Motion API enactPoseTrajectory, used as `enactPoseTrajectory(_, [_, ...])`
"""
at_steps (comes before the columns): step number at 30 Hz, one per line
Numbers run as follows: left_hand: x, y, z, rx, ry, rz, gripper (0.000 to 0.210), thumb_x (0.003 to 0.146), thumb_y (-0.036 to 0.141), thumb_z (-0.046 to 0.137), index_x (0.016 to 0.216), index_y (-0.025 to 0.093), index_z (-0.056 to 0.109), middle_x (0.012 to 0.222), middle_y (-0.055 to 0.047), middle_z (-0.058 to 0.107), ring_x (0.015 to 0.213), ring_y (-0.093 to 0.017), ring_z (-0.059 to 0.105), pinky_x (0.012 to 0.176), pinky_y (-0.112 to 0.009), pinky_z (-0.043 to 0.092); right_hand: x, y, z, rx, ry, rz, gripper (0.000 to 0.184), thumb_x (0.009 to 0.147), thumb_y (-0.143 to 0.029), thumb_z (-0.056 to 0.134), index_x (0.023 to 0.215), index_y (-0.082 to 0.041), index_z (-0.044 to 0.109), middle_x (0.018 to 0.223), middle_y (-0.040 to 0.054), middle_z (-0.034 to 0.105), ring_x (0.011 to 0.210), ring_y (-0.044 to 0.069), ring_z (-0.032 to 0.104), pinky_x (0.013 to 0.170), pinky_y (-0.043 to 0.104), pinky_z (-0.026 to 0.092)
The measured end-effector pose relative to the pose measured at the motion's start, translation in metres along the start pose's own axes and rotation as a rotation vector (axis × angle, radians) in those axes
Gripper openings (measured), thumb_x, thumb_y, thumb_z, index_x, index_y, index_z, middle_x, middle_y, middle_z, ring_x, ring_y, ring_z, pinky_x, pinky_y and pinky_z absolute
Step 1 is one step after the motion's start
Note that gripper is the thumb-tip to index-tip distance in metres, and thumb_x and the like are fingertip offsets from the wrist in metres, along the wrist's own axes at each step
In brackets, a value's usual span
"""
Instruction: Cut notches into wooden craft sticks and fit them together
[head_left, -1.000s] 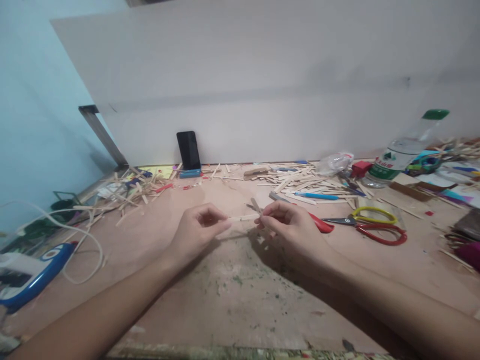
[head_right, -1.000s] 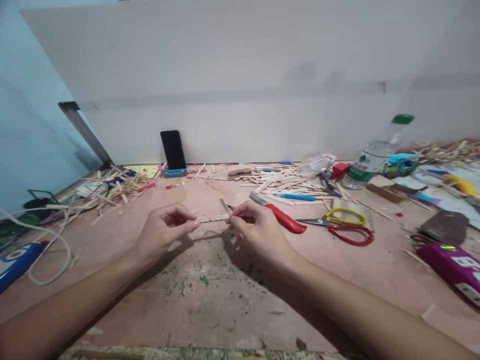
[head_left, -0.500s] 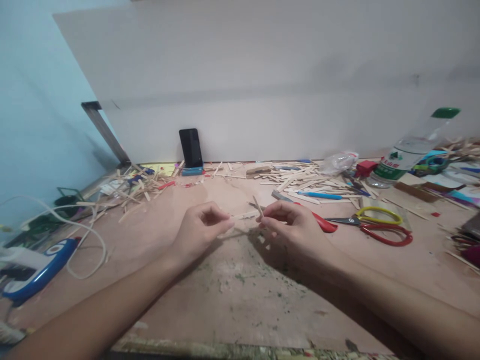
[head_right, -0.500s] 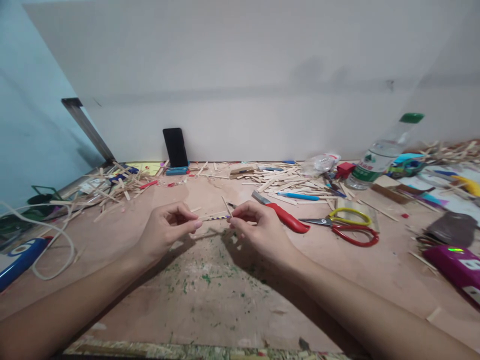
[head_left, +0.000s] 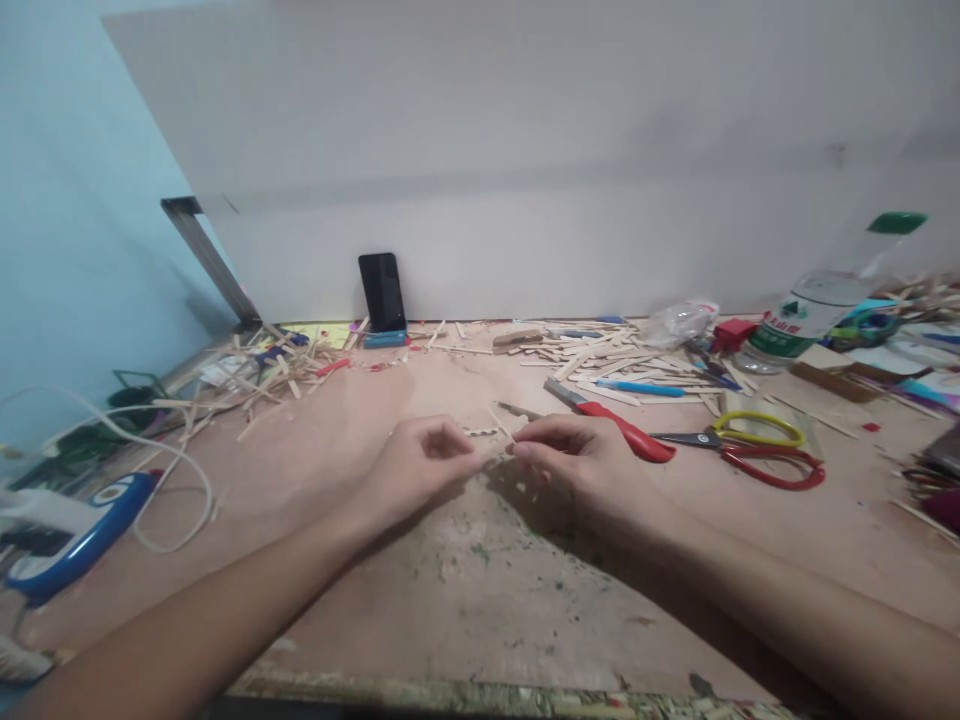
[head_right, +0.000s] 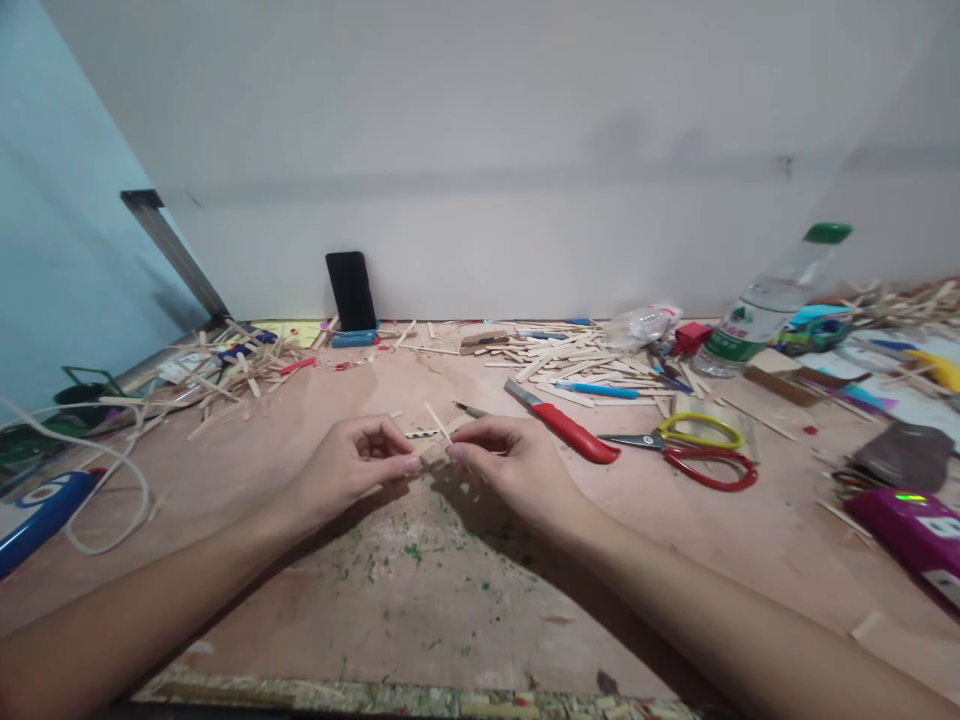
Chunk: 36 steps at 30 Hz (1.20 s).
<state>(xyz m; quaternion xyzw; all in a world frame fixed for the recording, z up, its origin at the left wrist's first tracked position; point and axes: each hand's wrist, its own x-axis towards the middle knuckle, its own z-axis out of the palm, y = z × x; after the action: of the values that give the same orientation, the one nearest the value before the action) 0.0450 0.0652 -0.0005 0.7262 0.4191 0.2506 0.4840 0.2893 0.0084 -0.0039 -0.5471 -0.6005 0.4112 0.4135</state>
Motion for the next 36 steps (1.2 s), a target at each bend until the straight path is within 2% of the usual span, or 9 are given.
enactPoseTrajectory(6, [0.000, -0.007, 0.005, 0.019, -0.085, -0.021, 0.026, 0.110, 0.040, 0.079, 0.112, 0.015, 0.074, 0.104, -0.003, 0.075, 0.087, -0.017, 0.074, 0.079, -0.034, 0.067, -0.003, -0.005, -0.001, -0.039, -0.024, 0.004, 0.027, 0.111, -0.045, 0.075, 0.113, -0.018, 0.075, 0.101, 0.0019, 0.076, 0.078, 0.016, 0.072, 0.072, 0.033, 0.064])
enactPoseTrajectory(11, [-0.001, -0.003, -0.002, 0.033, -0.056, 0.030, 0.030, 0.111, 0.044, 0.076, 0.109, 0.015, 0.074, 0.100, -0.003, 0.075, 0.084, -0.016, 0.073, 0.077, -0.033, 0.066, -0.005, -0.004, -0.001, -0.084, 0.012, -0.056, 0.029, 0.111, -0.047, 0.074, 0.114, -0.018, 0.075, 0.102, 0.0023, 0.076, 0.081, 0.017, 0.072, 0.073, 0.034, 0.064])
enactPoseTrajectory(17, [-0.006, 0.010, -0.008, 0.060, 0.029, 0.156, 0.030, 0.110, 0.044, 0.078, 0.116, 0.015, 0.074, 0.111, -0.005, 0.075, 0.096, -0.020, 0.075, 0.086, -0.038, 0.068, -0.007, -0.012, -0.007, -0.178, -0.048, -0.251, 0.027, 0.110, -0.046, 0.075, 0.106, -0.020, 0.075, 0.102, 0.0026, 0.077, 0.085, 0.018, 0.073, 0.079, 0.036, 0.065])
enactPoseTrajectory(22, [-0.011, 0.014, 0.004, 0.111, -0.055, 0.201, 0.027, 0.109, 0.041, 0.080, 0.119, 0.016, 0.076, 0.118, -0.007, 0.077, 0.106, -0.023, 0.076, 0.095, -0.043, 0.068, -0.011, -0.018, -0.004, -0.228, -0.145, -0.366, 0.027, 0.112, -0.046, 0.073, 0.104, -0.020, 0.076, 0.098, 0.0020, 0.077, 0.083, 0.017, 0.072, 0.080, 0.036, 0.065])
enactPoseTrajectory(27, [-0.014, 0.010, 0.009, 0.151, -0.097, 0.213, 0.030, 0.111, 0.043, 0.076, 0.124, 0.016, 0.075, 0.115, -0.007, 0.077, 0.099, -0.021, 0.077, 0.089, -0.040, 0.069, -0.009, -0.013, 0.001, -0.215, -0.127, -0.366, 0.026, 0.113, -0.046, 0.071, 0.106, -0.021, 0.077, 0.104, 0.0035, 0.079, 0.088, 0.018, 0.074, 0.084, 0.038, 0.066])
enactPoseTrajectory(32, [-0.017, 0.013, 0.003, 0.276, -0.123, 0.287, 0.029, 0.109, 0.045, 0.079, 0.111, 0.017, 0.076, 0.109, -0.005, 0.077, 0.100, -0.021, 0.075, 0.095, -0.043, 0.067, -0.013, -0.008, 0.004, -0.220, -0.038, -0.337, 0.025, 0.112, -0.045, 0.073, 0.111, -0.020, 0.077, 0.111, 0.0051, 0.079, 0.096, 0.020, 0.076, 0.090, 0.042, 0.066])
enactPoseTrajectory(36, [-0.020, 0.017, 0.009, 0.314, -0.121, 0.298, 0.027, 0.111, 0.045, 0.075, 0.109, 0.017, 0.076, 0.109, -0.005, 0.077, 0.100, -0.021, 0.075, 0.096, -0.042, 0.066, -0.017, -0.005, 0.004, -0.235, -0.022, -0.304, 0.026, 0.112, -0.046, 0.072, 0.116, -0.021, 0.077, 0.111, 0.0051, 0.079, 0.092, 0.019, 0.075, 0.087, 0.040, 0.066])
